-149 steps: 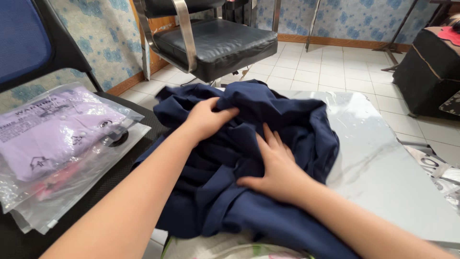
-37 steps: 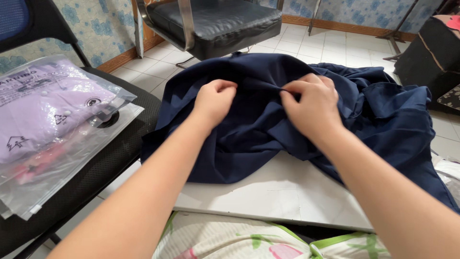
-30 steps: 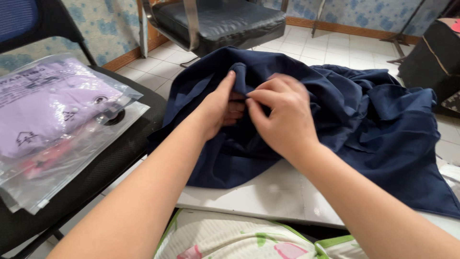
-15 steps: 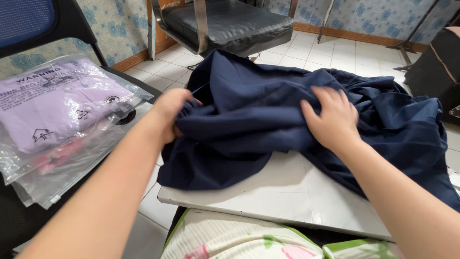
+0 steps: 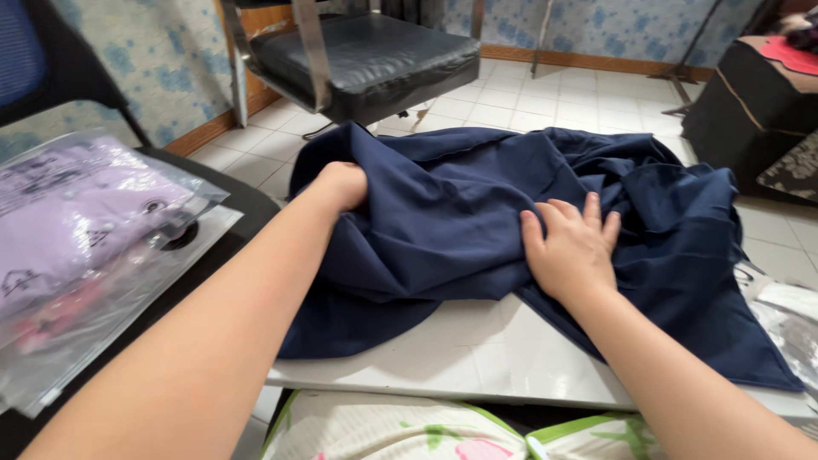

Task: The person unboxes a navy blue garment by removing it from a plastic shipping bag, spreads it out on a table, and handles the fabric to identify its parts.

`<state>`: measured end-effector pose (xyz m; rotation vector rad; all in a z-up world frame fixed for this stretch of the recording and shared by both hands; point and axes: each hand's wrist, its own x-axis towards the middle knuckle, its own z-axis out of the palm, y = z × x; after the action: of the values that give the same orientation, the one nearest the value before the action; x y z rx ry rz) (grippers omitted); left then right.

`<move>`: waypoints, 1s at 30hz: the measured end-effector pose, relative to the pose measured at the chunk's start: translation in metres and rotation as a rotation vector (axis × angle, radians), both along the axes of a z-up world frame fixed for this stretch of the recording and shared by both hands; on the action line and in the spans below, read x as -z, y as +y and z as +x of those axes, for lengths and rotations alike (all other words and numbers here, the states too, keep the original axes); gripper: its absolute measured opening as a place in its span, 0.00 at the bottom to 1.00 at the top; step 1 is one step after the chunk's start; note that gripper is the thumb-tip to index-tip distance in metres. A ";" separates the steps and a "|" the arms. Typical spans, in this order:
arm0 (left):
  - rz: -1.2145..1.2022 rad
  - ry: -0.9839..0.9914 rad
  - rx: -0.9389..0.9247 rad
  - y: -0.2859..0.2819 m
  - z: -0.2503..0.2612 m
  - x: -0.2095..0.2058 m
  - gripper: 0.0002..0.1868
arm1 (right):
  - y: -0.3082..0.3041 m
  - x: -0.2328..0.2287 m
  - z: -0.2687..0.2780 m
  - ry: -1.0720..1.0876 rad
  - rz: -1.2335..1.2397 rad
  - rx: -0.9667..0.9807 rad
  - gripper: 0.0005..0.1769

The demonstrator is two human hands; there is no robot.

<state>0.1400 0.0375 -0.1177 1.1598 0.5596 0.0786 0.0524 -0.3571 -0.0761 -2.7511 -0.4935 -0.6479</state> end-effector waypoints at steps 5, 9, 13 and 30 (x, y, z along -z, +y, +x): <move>-0.099 -0.707 0.239 -0.018 -0.044 -0.039 0.26 | -0.001 0.003 0.003 0.021 0.052 -0.030 0.30; -0.291 -0.432 0.086 -0.044 -0.097 -0.083 0.25 | -0.004 0.001 0.014 0.082 0.062 0.001 0.31; -0.304 -0.304 0.123 -0.026 -0.089 -0.074 0.14 | -0.027 0.000 0.032 0.103 0.050 -0.054 0.30; -0.190 -0.380 0.152 -0.012 -0.178 -0.106 0.19 | 0.059 -0.060 0.037 0.110 0.289 -0.471 0.26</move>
<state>-0.0379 0.0250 -0.0116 0.9674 0.1379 0.1096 0.0897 -0.2984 -0.0159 -2.2675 -0.9037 -0.4095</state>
